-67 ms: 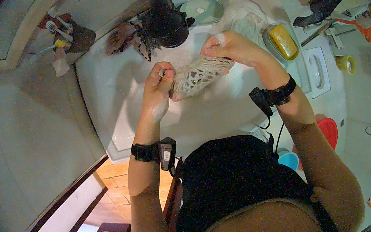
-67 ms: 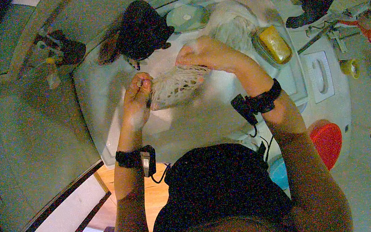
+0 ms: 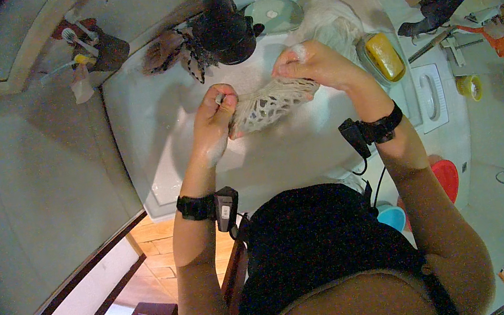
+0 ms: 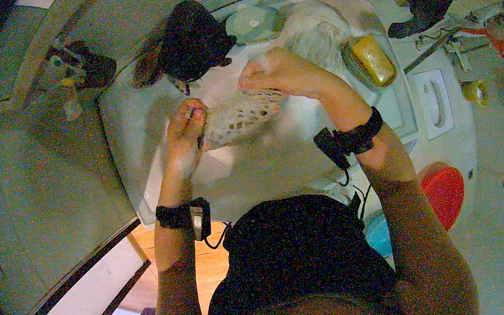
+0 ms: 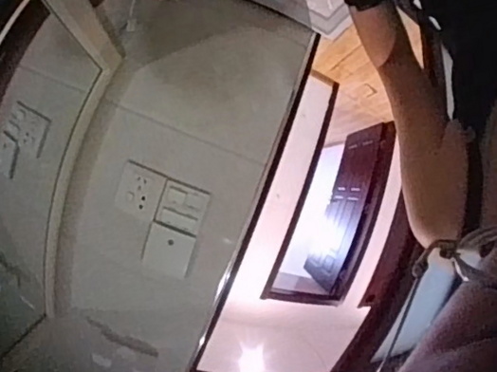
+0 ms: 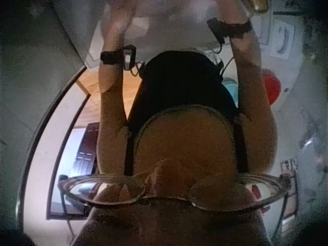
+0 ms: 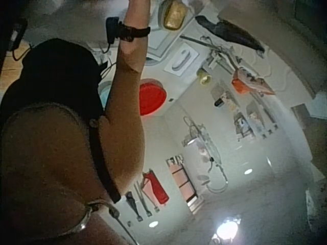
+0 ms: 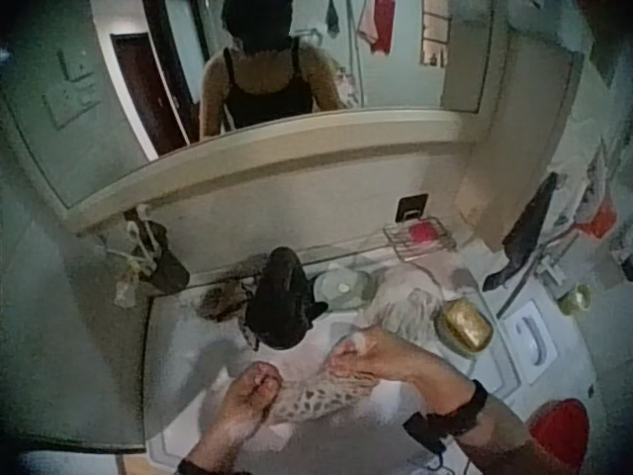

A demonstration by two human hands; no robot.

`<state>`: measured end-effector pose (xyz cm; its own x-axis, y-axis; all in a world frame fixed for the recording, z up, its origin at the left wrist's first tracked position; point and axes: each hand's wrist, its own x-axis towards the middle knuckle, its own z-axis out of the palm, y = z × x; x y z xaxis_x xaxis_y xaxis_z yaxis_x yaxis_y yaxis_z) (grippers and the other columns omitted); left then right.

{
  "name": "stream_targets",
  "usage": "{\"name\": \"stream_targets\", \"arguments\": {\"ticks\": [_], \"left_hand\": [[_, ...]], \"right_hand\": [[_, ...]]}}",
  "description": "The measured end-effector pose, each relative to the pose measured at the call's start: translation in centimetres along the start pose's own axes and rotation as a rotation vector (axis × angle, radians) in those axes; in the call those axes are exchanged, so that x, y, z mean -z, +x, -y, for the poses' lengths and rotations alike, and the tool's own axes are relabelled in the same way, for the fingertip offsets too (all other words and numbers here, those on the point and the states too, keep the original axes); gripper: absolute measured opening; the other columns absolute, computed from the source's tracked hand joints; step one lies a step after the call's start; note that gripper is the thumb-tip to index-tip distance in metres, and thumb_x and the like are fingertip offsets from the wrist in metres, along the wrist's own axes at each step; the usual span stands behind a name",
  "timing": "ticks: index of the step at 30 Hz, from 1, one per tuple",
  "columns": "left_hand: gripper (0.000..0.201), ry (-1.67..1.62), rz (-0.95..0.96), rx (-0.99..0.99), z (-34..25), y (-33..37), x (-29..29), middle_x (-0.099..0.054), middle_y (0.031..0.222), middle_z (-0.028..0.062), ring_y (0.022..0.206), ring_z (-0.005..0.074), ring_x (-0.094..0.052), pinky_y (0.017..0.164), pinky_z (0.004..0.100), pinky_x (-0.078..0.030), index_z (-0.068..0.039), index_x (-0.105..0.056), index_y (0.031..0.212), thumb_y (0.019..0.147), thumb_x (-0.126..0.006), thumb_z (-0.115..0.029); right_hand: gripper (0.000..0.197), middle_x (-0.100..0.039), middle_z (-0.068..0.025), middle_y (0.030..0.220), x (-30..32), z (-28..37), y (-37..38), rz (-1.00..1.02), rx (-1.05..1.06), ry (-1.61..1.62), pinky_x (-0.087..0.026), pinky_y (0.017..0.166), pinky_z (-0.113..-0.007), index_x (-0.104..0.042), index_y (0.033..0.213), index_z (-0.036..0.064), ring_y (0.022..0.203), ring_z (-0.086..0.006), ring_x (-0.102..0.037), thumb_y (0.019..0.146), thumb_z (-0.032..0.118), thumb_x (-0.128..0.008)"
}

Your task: Washing a mesh bag and a plastic container in a bathroom sink.

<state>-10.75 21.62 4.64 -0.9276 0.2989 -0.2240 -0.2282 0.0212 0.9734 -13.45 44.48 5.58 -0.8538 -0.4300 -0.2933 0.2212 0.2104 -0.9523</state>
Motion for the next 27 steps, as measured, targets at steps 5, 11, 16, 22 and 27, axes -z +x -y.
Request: {"name": "stream_targets", "arguments": {"ticks": [5, 11, 16, 22, 27], "left_hand": [[0.013, -0.009, -0.017, 0.034, 0.0, 0.1, 0.5, -0.045, 0.072, -0.0012, 0.062, 0.0051, -0.040, 0.053, 0.0158, -0.033, -0.006, -0.048, 0.084, 0.083, -0.048, -0.019], [0.009, -0.047, 0.004, 0.036, 0.1, 0.0, 0.8, -0.045, 0.071, -0.0031, 0.053, 0.0033, -0.039, 0.041, 0.0165, -0.031, -0.007, -0.046, 0.086, 0.084, -0.046, -0.016], [0.020, -0.042, -0.090, 0.104, -1.5, -0.2, -0.6, -0.048, 0.062, -0.0014, 0.053, 0.0048, -0.044, 0.040, 0.0173, -0.032, -0.004, -0.049, 0.080, 0.084, -0.048, -0.024], [0.031, -0.216, -0.332, 0.193, 0.6, 1.1, -2.6, -0.048, 0.057, -0.0008, 0.051, 0.0059, -0.044, 0.044, 0.0220, -0.035, -0.006, -0.050, 0.067, 0.082, -0.050, -0.033], [0.033, -0.714, -0.195, 0.053, 4.9, 1.2, -1.8, -0.047, 0.058, -0.0016, 0.053, 0.0073, -0.044, 0.047, 0.0230, -0.035, -0.008, -0.050, 0.065, 0.082, -0.048, -0.036]], "right_hand": [[0.020, -0.057, -0.0023, 0.069, -0.2, 2.0, -0.8, 0.038, -0.005, 0.016, -0.035, 0.040, -0.019, -0.059, 0.080, 0.0013, 0.051, -0.0067, -0.047, 0.068, 0.017, -0.062], [0.025, -0.055, -0.0017, 0.066, 0.3, 0.7, -0.1, 0.141, -0.039, -0.126, -0.033, 0.042, -0.019, -0.060, 0.083, 0.0032, 0.053, -0.0049, -0.043, 0.067, 0.022, -0.061], [0.022, -0.053, 0.0002, 0.068, -1.5, -0.8, 0.8, -0.029, 0.133, -0.181, -0.035, 0.055, -0.019, -0.058, 0.078, 0.0039, 0.062, -0.0043, -0.043, 0.074, 0.025, -0.056], [0.024, -0.051, -0.0016, 0.063, -5.5, -1.9, 2.6, -0.208, 0.112, 0.083, -0.038, 0.055, -0.023, -0.055, 0.076, 0.0034, 0.062, -0.0075, -0.046, 0.079, 0.027, -0.050], [0.032, -0.050, -0.0116, 0.050, -12.7, -0.4, 1.3, -0.549, 0.735, -0.701, -0.040, 0.045, -0.031, -0.058, 0.076, 0.0053, 0.045, -0.0214, -0.052, 0.078, 0.036, -0.050]]}}
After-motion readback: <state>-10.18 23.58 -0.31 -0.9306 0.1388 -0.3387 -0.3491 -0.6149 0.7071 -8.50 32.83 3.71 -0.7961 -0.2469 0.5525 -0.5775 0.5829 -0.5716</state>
